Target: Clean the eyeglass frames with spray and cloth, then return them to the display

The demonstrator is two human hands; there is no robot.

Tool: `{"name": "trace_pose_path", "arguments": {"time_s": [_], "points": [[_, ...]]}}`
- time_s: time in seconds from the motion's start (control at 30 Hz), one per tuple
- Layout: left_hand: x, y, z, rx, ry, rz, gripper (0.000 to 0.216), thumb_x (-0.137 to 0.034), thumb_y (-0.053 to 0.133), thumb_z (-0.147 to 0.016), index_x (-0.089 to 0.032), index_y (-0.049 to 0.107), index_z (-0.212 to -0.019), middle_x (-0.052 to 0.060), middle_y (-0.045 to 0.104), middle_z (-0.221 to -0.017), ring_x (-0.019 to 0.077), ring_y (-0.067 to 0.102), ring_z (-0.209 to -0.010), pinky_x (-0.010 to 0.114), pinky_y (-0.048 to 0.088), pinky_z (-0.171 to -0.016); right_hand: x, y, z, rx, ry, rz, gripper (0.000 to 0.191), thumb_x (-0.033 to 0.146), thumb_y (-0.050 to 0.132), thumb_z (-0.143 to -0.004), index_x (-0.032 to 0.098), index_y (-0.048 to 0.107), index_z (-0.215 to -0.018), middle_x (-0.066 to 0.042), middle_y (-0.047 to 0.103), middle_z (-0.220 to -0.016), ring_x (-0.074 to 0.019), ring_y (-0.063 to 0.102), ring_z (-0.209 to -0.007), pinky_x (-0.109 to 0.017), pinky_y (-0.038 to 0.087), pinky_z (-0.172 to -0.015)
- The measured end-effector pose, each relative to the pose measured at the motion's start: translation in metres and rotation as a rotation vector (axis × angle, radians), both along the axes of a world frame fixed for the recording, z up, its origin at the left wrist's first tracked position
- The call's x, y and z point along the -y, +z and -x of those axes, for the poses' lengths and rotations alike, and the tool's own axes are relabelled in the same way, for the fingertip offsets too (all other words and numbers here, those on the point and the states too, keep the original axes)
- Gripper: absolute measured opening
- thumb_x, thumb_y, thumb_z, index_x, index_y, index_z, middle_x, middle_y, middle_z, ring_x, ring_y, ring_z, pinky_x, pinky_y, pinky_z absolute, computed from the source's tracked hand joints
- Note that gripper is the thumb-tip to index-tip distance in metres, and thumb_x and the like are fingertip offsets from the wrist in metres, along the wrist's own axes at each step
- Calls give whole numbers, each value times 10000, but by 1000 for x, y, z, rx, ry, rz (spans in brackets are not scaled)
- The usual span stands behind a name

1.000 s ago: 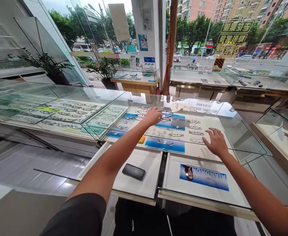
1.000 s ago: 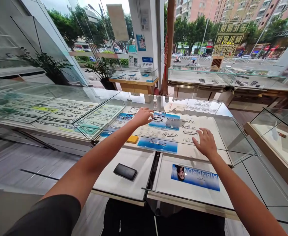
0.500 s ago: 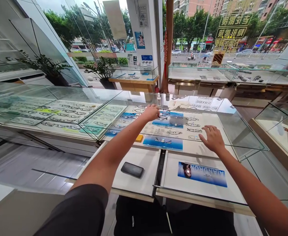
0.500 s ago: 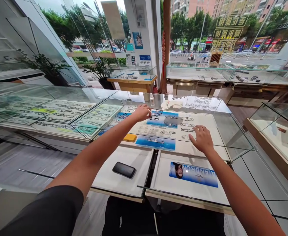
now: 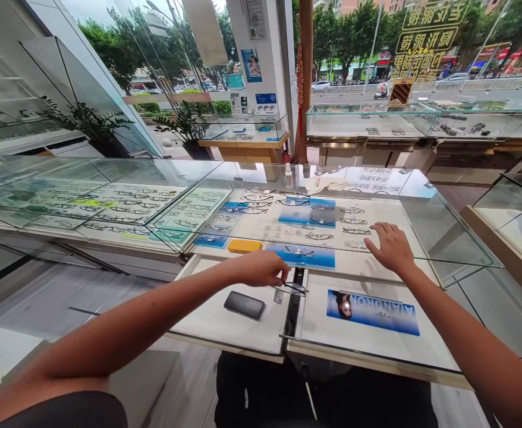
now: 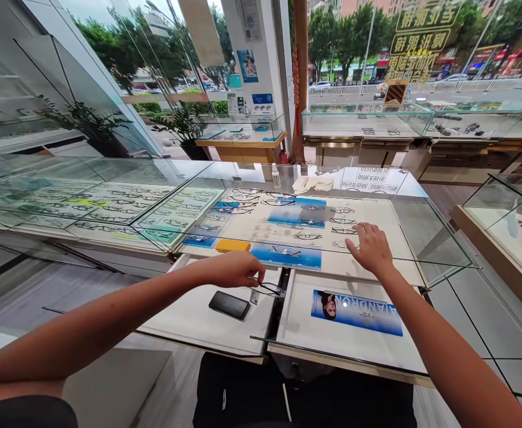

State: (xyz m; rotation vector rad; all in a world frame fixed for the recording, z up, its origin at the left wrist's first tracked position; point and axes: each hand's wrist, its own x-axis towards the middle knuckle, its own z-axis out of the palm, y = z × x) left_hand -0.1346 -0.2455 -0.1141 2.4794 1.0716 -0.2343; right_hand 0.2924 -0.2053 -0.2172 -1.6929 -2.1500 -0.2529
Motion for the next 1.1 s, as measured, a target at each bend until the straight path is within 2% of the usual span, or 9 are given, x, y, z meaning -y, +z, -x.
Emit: {"name": "trace_pose_path", "arguments": {"time_s": [0.07, 0.17, 0.27, 0.37, 0.43, 0.57, 0.7, 0.9, 1.1], "points": [[-5, -34, 6, -60, 42, -36, 130, -237, 757, -856, -347, 814, -894, -8, 777, -826, 211, 715, -770, 319, 396, -622, 0, 1, 0, 7, -6, 6, 554, 538, 412, -1059, 142, 642, -1370, -194, 670, -1427, -381, 579, -1287, -528, 449, -1041], [-30, -76, 12, -82, 185, -172, 140, -271, 708, -918, -324, 810, -997, 15, 821, -1054, 239, 747, -989, 312, 476, -753, 1, 3, 1, 9, -9, 15, 557, 535, 406, -1061, 140, 640, -1378, -194, 671, -1423, -382, 590, -1260, -527, 454, -1021], [-68, -103, 15, -101, 302, -270, 233, -288, 606, -993, -269, 789, -1135, 88, 801, -1150, 287, 720, -1118, 360, 507, -881, 1, 4, 2, 8, -10, 17, 555, 534, 409, -1059, 145, 646, -1376, -194, 676, -1413, -390, 595, -1239, -534, 457, -1007], [-112, -120, 14, -127, 390, -343, 225, -274, 594, -1004, -227, 788, -1108, 129, 776, -1171, 300, 696, -1146, 399, 514, -952, 1, 4, 2, 9, -6, 11, 538, 526, 422, -1055, 154, 651, -1370, -192, 686, -1399, -392, 601, -1225, -536, 460, -995], [-142, -130, 11, -144, 414, -359, 202, -299, 620, -1021, -199, 774, -1106, 130, 763, -1170, 283, 687, -1153, 427, 528, -1006, 2, 3, 1, 11, -3, -1, 522, 521, 434, -1052, 161, 657, -1359, -187, 693, -1388, -389, 608, -1213, -532, 461, -985], [-195, -146, 2, -176, 450, -384, 352, -424, 680, -1035, -171, 691, -1280, 115, 695, -1327, 259, 679, -1201, 508, 577, -1056, 2, 3, 1, 15, 8, -38, 491, 511, 457, -1050, 169, 667, -1333, -177, 709, -1363, -377, 618, -1203, -516, 458, -985], [-224, -161, -7, -198, 473, -386, 381, -404, 686, -1035, -178, 668, -1342, 126, 672, -1381, 268, 680, -1216, 506, 599, -1039, 4, 4, 1, 6, 20, -42, 470, 497, 465, -1051, 181, 670, -1333, -173, 719, -1350, -378, 621, -1213, -515, 459, -992], [-221, -183, -6, -236, 406, -296, 387, -400, 686, -1036, -181, 662, -1355, 125, 669, -1385, 263, 684, -1205, 496, 607, -1026, 5, 4, 1, -11, 22, -39, 459, 488, 488, -1045, 193, 675, -1343, -167, 718, -1357, -383, 619, -1224, -524, 457, -1021], [-205, -170, -8, -247, 415, -259, 383, -402, 684, -1037, -182, 665, -1350, 125, 669, -1386, 263, 683, -1209, 497, 605, -1031, 6, 4, 0, 7, 24, -66, 432, 452, 527, -1034, 178, 680, -1330, -157, 727, -1352, -368, 635, -1219, -518, 472, -1026]]}}
